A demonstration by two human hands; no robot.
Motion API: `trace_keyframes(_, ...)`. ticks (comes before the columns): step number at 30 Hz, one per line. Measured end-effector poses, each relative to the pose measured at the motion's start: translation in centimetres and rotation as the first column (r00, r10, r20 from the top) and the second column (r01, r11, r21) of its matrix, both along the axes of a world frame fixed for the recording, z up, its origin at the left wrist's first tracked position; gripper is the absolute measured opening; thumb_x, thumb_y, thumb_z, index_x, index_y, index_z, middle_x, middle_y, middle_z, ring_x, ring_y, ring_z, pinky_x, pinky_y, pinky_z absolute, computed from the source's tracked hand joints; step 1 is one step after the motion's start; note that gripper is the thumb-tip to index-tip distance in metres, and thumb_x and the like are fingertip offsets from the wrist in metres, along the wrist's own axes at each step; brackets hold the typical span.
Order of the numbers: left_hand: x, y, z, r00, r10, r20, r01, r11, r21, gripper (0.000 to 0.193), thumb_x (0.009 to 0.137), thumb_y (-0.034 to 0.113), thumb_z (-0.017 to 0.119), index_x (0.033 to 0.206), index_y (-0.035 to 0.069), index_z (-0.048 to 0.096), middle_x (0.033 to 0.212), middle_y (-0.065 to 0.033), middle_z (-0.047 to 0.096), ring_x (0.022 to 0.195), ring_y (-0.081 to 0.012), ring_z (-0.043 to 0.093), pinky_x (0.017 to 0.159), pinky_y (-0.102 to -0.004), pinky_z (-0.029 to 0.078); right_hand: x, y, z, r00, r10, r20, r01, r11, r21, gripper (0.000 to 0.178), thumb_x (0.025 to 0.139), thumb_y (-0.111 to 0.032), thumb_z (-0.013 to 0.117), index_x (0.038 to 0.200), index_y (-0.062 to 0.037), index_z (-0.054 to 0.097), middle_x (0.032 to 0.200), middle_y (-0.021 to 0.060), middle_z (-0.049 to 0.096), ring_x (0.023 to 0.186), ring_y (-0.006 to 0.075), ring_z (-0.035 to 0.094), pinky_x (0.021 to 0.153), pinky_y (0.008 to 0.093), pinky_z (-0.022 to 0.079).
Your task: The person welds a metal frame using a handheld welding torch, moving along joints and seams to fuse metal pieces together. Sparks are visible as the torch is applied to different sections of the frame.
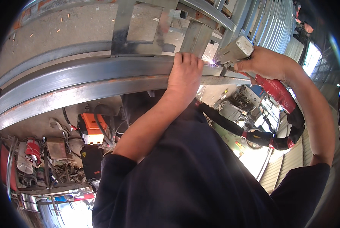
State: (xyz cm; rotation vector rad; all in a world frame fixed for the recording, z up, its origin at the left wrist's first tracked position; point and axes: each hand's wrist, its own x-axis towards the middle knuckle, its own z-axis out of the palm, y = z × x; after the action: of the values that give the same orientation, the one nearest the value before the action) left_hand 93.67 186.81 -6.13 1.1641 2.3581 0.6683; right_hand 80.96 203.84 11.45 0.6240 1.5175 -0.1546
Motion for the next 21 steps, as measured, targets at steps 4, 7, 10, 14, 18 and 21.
trace_keyframes(4,-0.3,-0.2,0.2,1.0,-0.025,0.018,0.025,1.0,-0.004,0.038,0.093,0.023,0.058,0.125,0.003,0.065,0.117,-0.0136,0.067,0.116,-0.0316,0.059,0.106,-0.0476,0.037,0.1,0.2,-0.2,1.0,-0.019,-0.003,0.019,1.0,0.0,0.05,0.095,-0.039,0.067,0.123,0.0023,0.067,0.093,0.0117,0.071,0.07,0.0208,0.07,0.068,0.0364,0.059)
trace_keyframes(7,-0.1,-0.1,-0.1,1.0,0.007,0.002,-0.007,1.0,0.013,0.038,0.093,0.024,0.057,0.124,0.003,0.065,0.116,-0.0137,0.067,0.116,-0.0318,0.058,0.106,-0.0476,0.037,0.1,0.4,-0.5,1.0,0.005,-0.007,-0.005,1.0,-0.004,0.052,0.095,-0.04,0.068,0.125,0.0021,0.067,0.096,0.0126,0.072,0.07,0.0211,0.071,0.068,0.0364,0.059)
trace_keyframes(10,0.1,-0.1,-0.2,1.0,0.002,-0.016,-0.002,1.0,0.009,0.038,0.093,0.024,0.057,0.124,0.004,0.065,0.116,-0.0138,0.067,0.117,-0.0319,0.058,0.106,-0.0477,0.037,0.4,1.0,-0.5,1.0,0.014,-0.011,-0.015,1.0,-0.01,0.052,0.095,-0.041,0.068,0.126,0.0014,0.067,0.098,0.0128,0.072,0.071,0.0209,0.071,0.068,0.036,0.059)
trace_keyframes(14,0.2,-0.1,-0.2,0.996,0.07,-0.056,-0.068,0.997,0.036,0.039,0.083,0.023,0.067,0.117,0.006,0.065,0.11,-0.0097,0.065,0.11,-0.0263,0.059,0.102,-0.0444,0.04,0.1,0.5,-0.4,1.0,0.013,-0.011,-0.013,1.0,0.014,0.052,0.095,-0.041,0.068,0.126,0.0008,0.067,0.1,0.0126,0.073,0.071,0.0206,0.072,0.068,0.0354,0.059)
trace_keyframes(18,0.0,-0.3,-0.2,0.997,0.05,-0.067,-0.048,0.998,0.027,0.037,0.085,0.023,0.065,0.117,0.006,0.065,0.108,-0.0095,0.065,0.108,-0.0258,0.059,0.101,-0.0435,0.04,-0.1,0.1,-0.1,1.0,0.003,-0.005,-0.003,0.999,0.042,0.052,0.095,-0.041,0.068,0.126,0.0003,0.068,0.1,0.0125,0.073,0.071,0.0203,0.072,0.068,0.0352,0.059)
trace_keyframes(21,-0.1,-0.3,-0.1,0.996,0.054,-0.067,-0.052,0.998,0.039,0.036,0.085,0.023,0.065,0.117,0.006,0.065,0.107,-0.0091,0.064,0.106,-0.0256,0.059,0.1,-0.0429,0.04,0.0,0.5,0.0,1.0,0.013,-0.005,-0.013,0.999,0.036,0.051,0.095,-0.042,0.068,0.124,0.0001,0.069,0.098,0.0127,0.074,0.071,0.0201,0.072,0.069,0.0353,0.059)
